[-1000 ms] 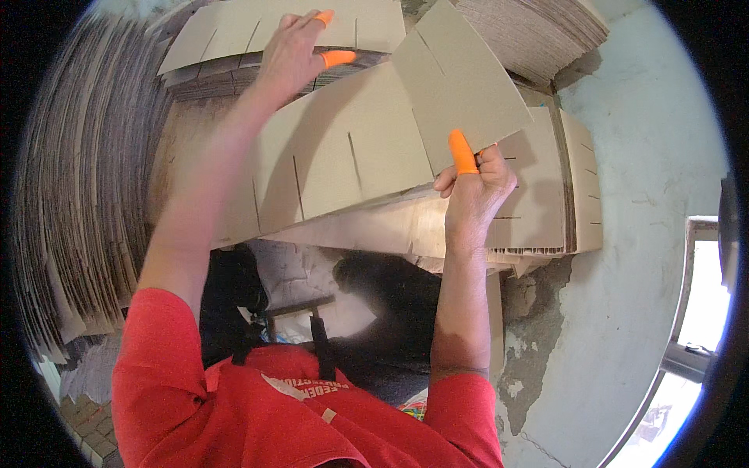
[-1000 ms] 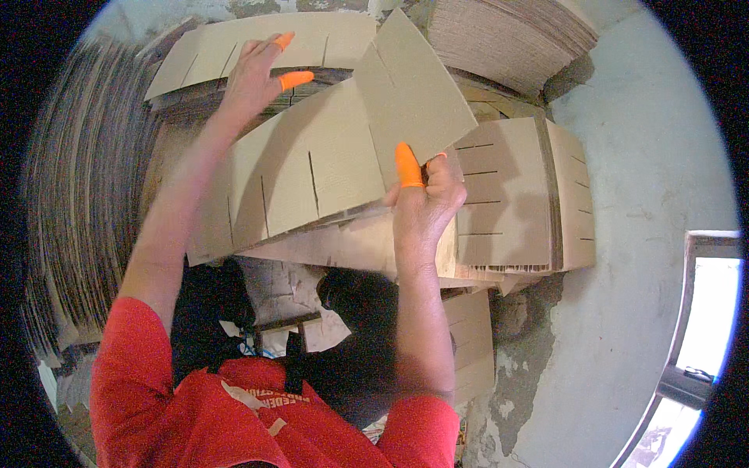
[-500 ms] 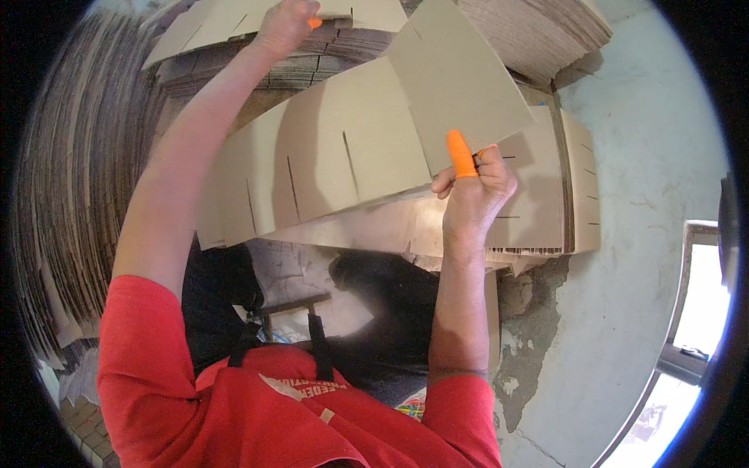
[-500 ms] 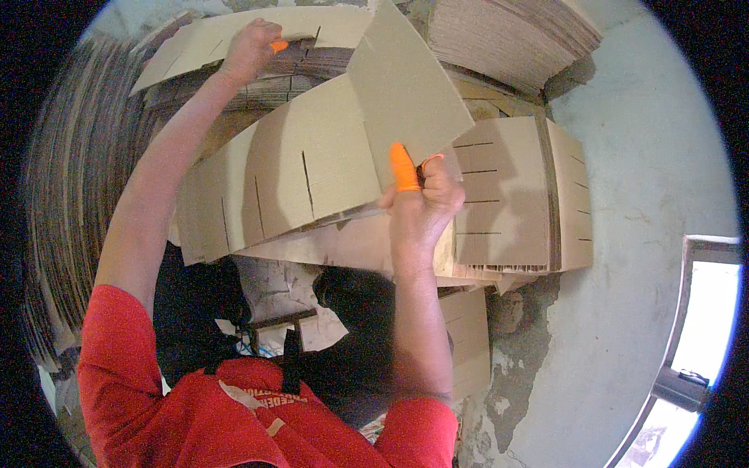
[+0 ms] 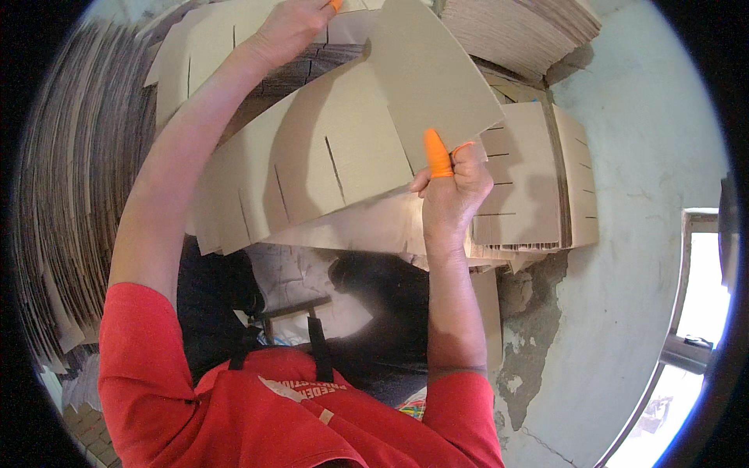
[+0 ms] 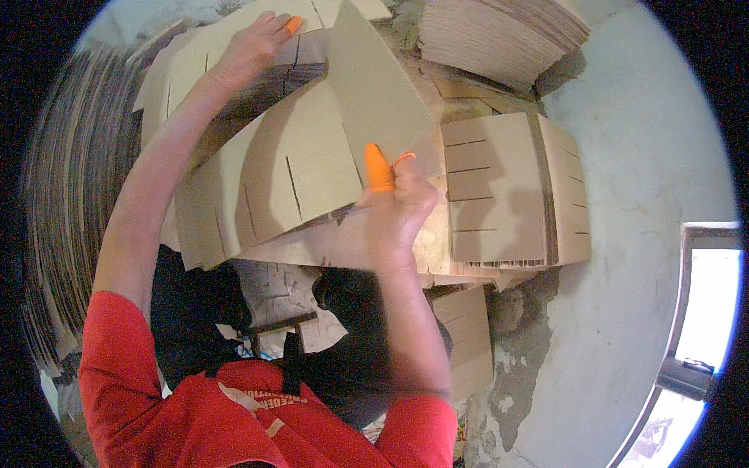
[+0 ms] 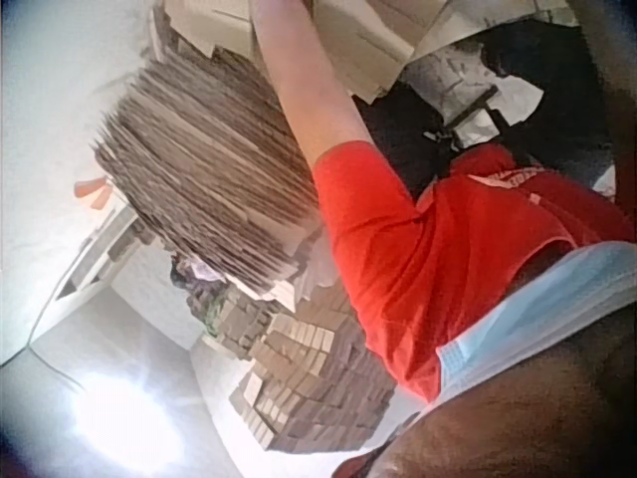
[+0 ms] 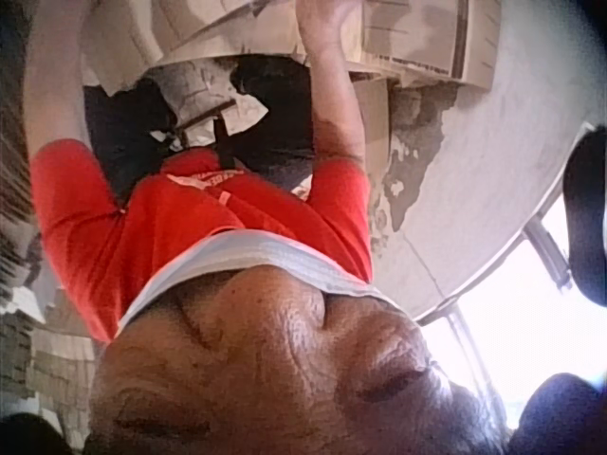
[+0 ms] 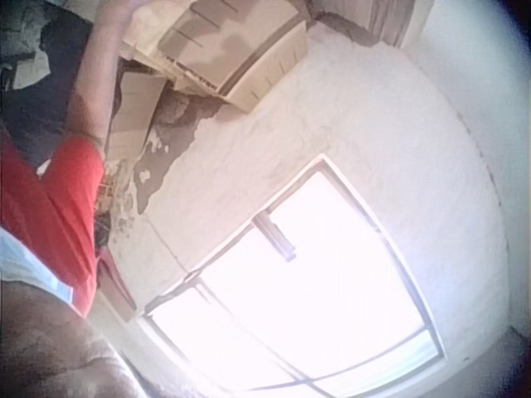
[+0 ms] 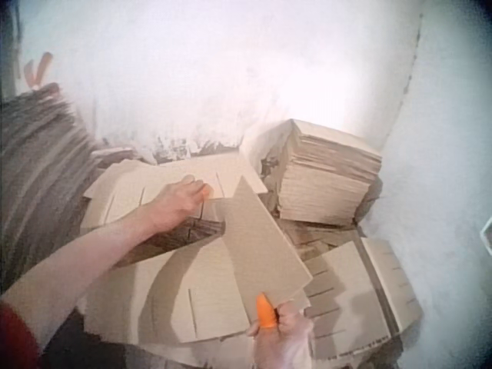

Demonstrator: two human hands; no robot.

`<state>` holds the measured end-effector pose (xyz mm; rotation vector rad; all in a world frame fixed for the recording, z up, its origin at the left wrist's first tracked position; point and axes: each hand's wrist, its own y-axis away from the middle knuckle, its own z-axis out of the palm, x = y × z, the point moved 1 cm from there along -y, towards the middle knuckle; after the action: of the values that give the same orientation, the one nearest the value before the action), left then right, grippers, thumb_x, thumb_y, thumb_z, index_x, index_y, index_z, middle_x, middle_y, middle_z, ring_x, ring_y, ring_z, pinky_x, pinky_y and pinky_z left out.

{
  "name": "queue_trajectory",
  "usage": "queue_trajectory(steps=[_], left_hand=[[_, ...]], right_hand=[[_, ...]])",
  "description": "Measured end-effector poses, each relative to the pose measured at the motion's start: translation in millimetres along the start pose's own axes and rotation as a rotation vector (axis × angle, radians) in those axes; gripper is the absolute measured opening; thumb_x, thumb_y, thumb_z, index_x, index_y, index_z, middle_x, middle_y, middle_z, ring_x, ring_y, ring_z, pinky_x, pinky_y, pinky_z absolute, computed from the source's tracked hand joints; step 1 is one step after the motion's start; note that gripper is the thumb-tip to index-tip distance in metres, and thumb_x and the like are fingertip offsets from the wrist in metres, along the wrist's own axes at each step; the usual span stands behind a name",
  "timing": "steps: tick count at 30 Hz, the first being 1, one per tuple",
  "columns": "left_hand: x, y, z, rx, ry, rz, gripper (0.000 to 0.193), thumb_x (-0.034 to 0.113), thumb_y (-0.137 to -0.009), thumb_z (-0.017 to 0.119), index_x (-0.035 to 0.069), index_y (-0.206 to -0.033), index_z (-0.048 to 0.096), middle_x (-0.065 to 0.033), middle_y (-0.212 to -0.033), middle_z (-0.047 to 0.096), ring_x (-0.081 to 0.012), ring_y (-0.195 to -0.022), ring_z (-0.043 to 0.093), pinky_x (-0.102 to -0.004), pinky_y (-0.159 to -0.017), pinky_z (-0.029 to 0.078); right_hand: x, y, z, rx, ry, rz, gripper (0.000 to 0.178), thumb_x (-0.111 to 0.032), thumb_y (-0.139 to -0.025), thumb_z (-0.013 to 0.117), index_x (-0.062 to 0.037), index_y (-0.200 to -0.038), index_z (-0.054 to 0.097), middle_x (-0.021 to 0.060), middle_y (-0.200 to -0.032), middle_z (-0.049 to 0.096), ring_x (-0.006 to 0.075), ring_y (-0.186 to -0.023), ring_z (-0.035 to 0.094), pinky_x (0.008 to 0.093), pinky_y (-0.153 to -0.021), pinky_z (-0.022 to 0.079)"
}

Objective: The person sits on the floor and repeatedly folds pre-scored cardboard pieces by hand, stacking the finished units into a growing pile.

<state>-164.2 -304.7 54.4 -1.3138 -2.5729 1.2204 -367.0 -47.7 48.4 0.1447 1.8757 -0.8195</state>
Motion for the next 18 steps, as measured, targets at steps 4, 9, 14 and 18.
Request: queue_trajectory(steps=[4, 9, 14, 18], left_hand=[[21, -4, -20, -0.002, -0.019, -0.002, 0.046, 0.001, -0.076, 0.059, 0.000, -0.122, 0.054, -0.0098, -0.121, 0.055, -0.0269, -0.108, 0.056, -0.0320, -0.082, 0.056], [28, 6, -30, 0.040, -0.006, 0.006, 0.044, 0.003, -0.076, 0.060, -0.002, -0.120, 0.055, -0.0111, -0.120, 0.055, -0.0268, -0.106, 0.056, -0.0320, -0.080, 0.056], [36, 9, -49, -0.024, 0.034, 0.035, 0.044, 0.005, -0.076, 0.060, -0.003, -0.119, 0.056, -0.0129, -0.120, 0.056, -0.0278, -0.101, 0.058, -0.0336, -0.078, 0.057], [66, 10, -83, 0.062, 0.119, 0.229, 0.044, 0.006, -0.073, 0.061, -0.006, -0.115, 0.058, -0.0161, -0.118, 0.057, -0.0275, -0.097, 0.059, -0.0328, -0.073, 0.057]], right_hand=[[-2, 2, 4, -0.005, 0.065, 0.021, 0.023, 0.015, -0.072, 0.063, -0.0010, -0.070, 0.046, 0.0053, -0.059, 0.045, 0.0078, -0.059, 0.041, 0.0242, -0.052, 0.040], [-4, 1, 2, -0.008, 0.077, 0.033, 0.025, 0.015, -0.072, 0.064, -0.0010, -0.070, 0.045, 0.0080, -0.059, 0.045, 0.0105, -0.057, 0.041, 0.0248, -0.051, 0.038], [1, 0, 3, -0.019, 0.055, -0.015, 0.022, 0.011, -0.077, 0.066, -0.0004, -0.074, 0.048, 0.0094, -0.060, 0.047, 0.0129, -0.056, 0.041, 0.0266, -0.051, 0.039], [2, 2, 5, 0.025, 0.238, -0.106, 0.029, 0.003, -0.082, 0.069, -0.0025, -0.107, 0.057, 0.0131, -0.066, 0.057, 0.0215, -0.053, 0.050, 0.0308, -0.051, 0.045]])
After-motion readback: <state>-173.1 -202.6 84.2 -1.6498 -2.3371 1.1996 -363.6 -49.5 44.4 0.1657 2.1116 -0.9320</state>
